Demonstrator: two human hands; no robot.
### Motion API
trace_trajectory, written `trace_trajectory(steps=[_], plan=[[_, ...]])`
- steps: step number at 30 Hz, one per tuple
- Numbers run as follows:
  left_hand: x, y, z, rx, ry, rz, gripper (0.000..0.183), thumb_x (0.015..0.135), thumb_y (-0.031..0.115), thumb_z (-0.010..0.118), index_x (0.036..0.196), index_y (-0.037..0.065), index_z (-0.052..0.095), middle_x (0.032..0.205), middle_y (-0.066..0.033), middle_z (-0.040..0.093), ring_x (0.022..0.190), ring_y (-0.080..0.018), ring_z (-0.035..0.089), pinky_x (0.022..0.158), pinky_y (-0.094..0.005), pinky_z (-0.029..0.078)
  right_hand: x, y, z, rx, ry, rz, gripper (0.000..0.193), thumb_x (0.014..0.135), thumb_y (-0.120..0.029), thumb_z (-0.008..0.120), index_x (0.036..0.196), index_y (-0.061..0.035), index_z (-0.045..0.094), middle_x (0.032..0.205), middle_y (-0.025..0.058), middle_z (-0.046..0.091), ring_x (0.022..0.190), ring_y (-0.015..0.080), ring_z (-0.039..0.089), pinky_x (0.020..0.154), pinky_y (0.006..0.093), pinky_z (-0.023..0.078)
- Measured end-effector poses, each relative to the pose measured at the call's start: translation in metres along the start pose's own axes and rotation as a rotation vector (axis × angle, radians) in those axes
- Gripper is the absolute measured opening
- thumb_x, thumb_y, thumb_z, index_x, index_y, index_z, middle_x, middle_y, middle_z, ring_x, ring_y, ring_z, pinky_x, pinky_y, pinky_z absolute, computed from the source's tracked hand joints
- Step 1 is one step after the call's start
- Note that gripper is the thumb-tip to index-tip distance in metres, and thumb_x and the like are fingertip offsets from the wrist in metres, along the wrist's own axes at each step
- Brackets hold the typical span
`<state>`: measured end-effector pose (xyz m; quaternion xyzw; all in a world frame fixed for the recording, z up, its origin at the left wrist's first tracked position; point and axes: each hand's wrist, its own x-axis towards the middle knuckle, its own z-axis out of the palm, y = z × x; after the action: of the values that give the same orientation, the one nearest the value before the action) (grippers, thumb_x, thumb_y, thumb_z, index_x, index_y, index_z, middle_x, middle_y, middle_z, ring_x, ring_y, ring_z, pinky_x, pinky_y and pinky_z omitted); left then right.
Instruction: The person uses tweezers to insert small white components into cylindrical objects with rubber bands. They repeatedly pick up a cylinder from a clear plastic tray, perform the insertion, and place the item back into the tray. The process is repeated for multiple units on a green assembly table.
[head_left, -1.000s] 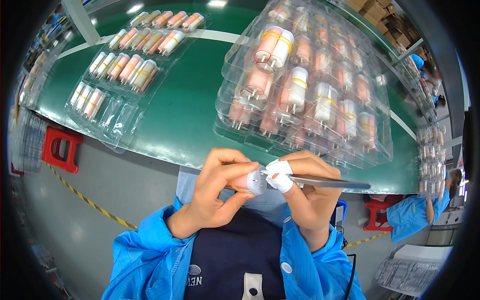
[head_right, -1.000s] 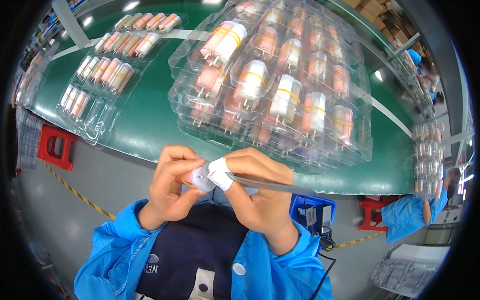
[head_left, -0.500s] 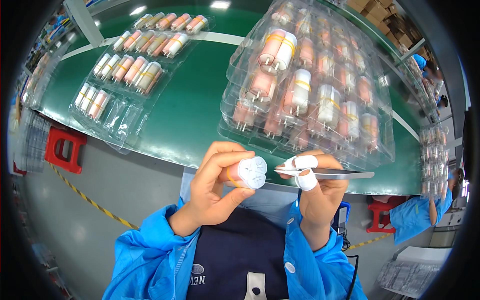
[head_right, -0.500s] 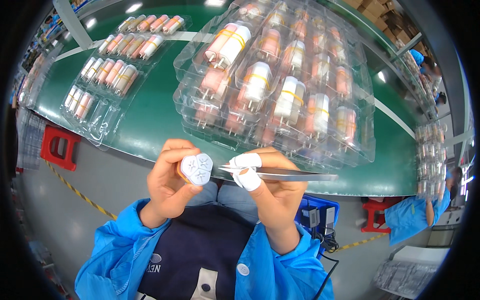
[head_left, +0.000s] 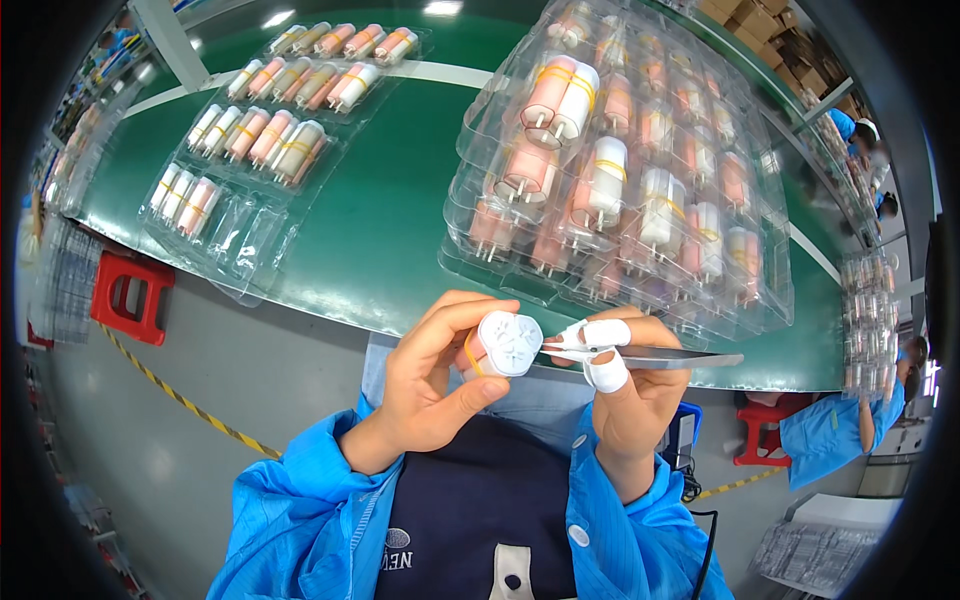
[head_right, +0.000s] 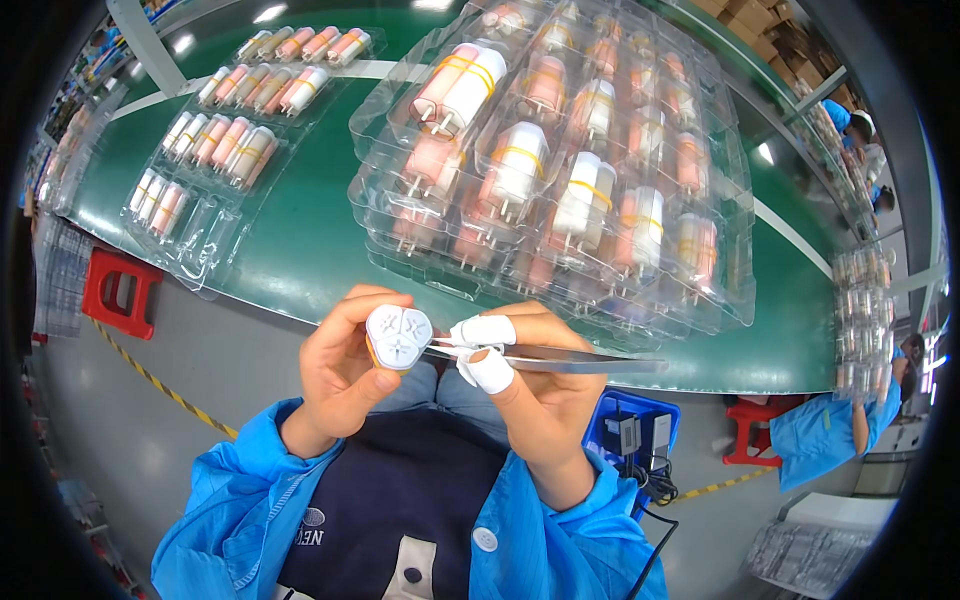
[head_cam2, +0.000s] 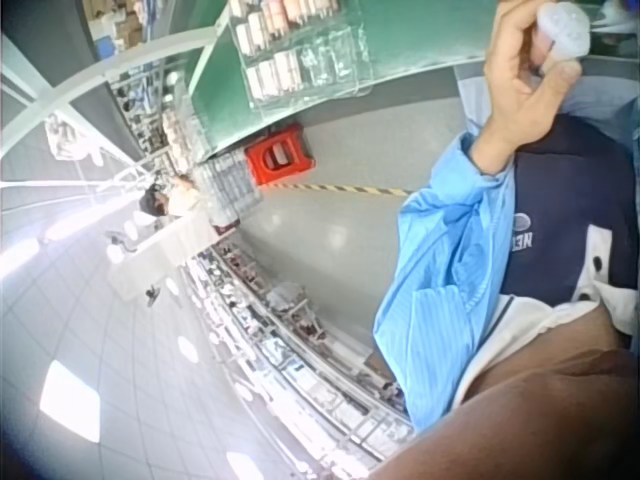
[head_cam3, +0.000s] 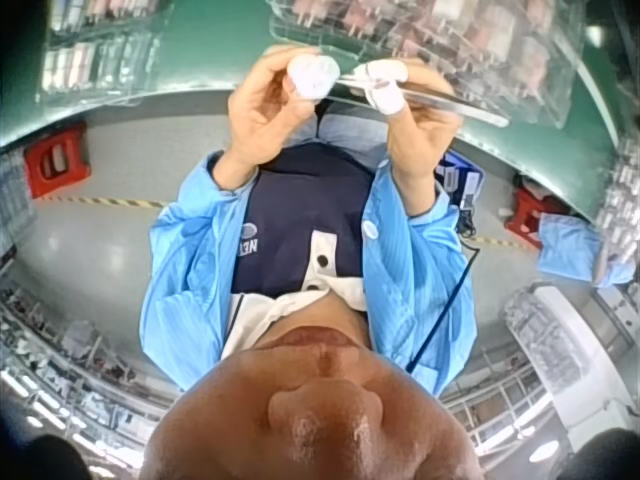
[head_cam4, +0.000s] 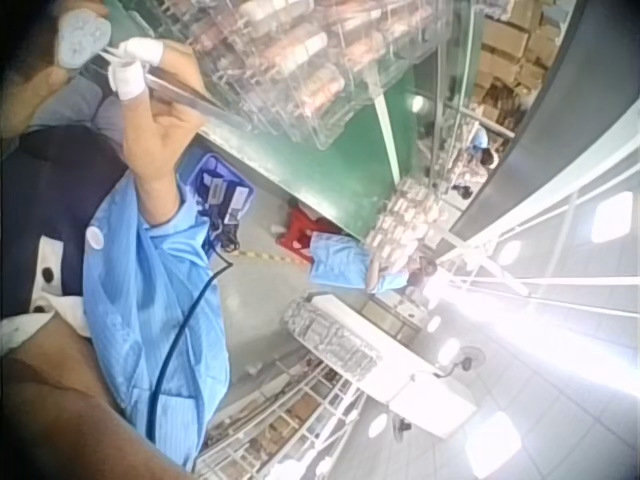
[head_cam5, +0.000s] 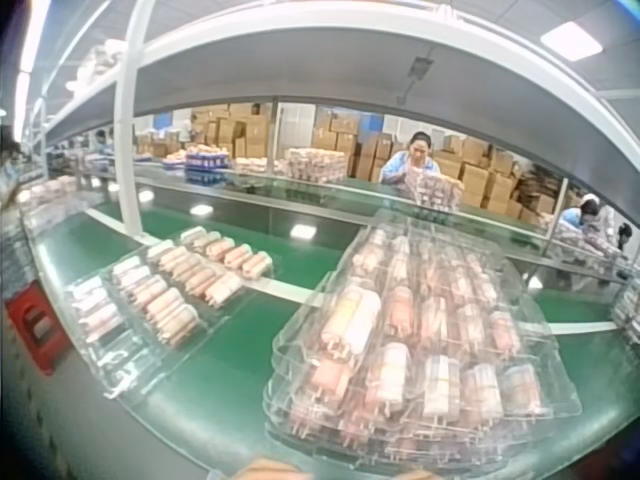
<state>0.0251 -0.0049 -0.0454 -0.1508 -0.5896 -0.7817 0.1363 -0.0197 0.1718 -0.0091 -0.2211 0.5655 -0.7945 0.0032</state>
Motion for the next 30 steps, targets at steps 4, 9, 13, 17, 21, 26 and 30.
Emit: trace_trajectory(steps=[4,9,13,17,21,26,30], plan=[[-0.0005,-0.0004,0.0015,-0.033,0.018,-0.058,0.051,0.083,0.01,0.069,0.128,-0.006,0.05,0.118,-0.0147,0.053,0.107,-0.0209,0.054,0.093,-0.032,0.042,-0.0001,-0.0023,0.0027,0.01,0.006,-0.014,0.017,0.08,0.002,0.067,0.096,0.0052,0.064,0.095,0.0166,0.064,0.084,0.0195,0.064,0.073,0.0301,0.053],[0.0019,-0.0027,0.0022,-0.016,-0.019,0.009,0.047,0.082,0.003,0.066,0.126,-0.005,0.051,0.126,-0.0195,0.055,0.118,-0.027,0.053,0.101,-0.0382,0.039,0.0015,-0.0041,0.0042,-0.022,-0.015,-0.109,0.019,0.078,0.001,0.069,0.096,0.0053,0.065,0.095,0.0181,0.064,0.083,0.0204,0.064,0.072,0.0302,0.053],[0.0051,-0.0041,0.0009,0.054,-0.079,0.079,0.043,0.083,-0.002,0.062,0.124,-0.003,0.048,0.132,-0.0243,0.051,0.127,-0.0318,0.047,0.106,-0.0426,0.035,-0.0016,-0.0053,0.003,-0.072,-0.023,-0.121,0.021,0.075,0.001,0.07,0.095,0.0057,0.066,0.093,0.0193,0.065,0.081,0.021,0.065,0.07,0.0302,0.053],[0.0053,-0.0042,0.0014,0.097,-0.111,0.095,0.038,0.087,-0.002,0.059,0.122,-0.004,0.043,0.134,-0.0298,0.046,0.13,-0.0342,0.043,0.108,-0.0446,0.034,-0.0031,-0.0069,0.0054,-0.074,-0.022,-0.109,0.021,0.073,0.0,0.07,0.093,0.0063,0.066,0.091,0.0198,0.067,0.08,0.0208,0.065,0.069,0.0297,0.053],[0.0052,-0.0037,0.0007,0.113,-0.124,0.107,0.038,0.088,-0.001,0.058,0.122,-0.003,0.042,0.134,-0.0303,0.045,0.13,-0.0351,0.042,0.108,-0.045,0.033,-0.0034,-0.0082,0.0053,-0.11,-0.025,-0.111,0.021,0.072,-0.002,0.07,0.092,0.0063,0.067,0.09,0.02,0.068,0.08,0.021,0.065,0.067,0.0296,0.052],[0.0048,-0.0049,0.0008,0.136,-0.121,0.112,0.037,0.088,0.0,0.059,0.122,-0.002,0.042,0.134,-0.03,0.045,0.129,-0.0352,0.043,0.107,-0.0448,0.034,-0.0031,-0.0061,0.0049,-0.118,-0.021,-0.124,0.021,0.072,-0.002,0.07,0.091,0.0058,0.067,0.09,0.0196,0.068,0.079,0.021,0.065,0.067,0.0296,0.052],[0.0044,-0.0043,0.0003,0.174,-0.113,0.126,0.037,0.088,-0.001,0.059,0.121,-0.002,0.042,0.132,-0.0289,0.047,0.126,-0.0338,0.047,0.104,-0.0438,0.037,-0.0041,-0.0064,0.0065,-0.118,0.01,-0.083,0.021,0.072,-0.001,0.07,0.091,0.0058,0.067,0.09,0.019,0.068,0.079,0.0208,0.065,0.068,0.0294,0.052]])
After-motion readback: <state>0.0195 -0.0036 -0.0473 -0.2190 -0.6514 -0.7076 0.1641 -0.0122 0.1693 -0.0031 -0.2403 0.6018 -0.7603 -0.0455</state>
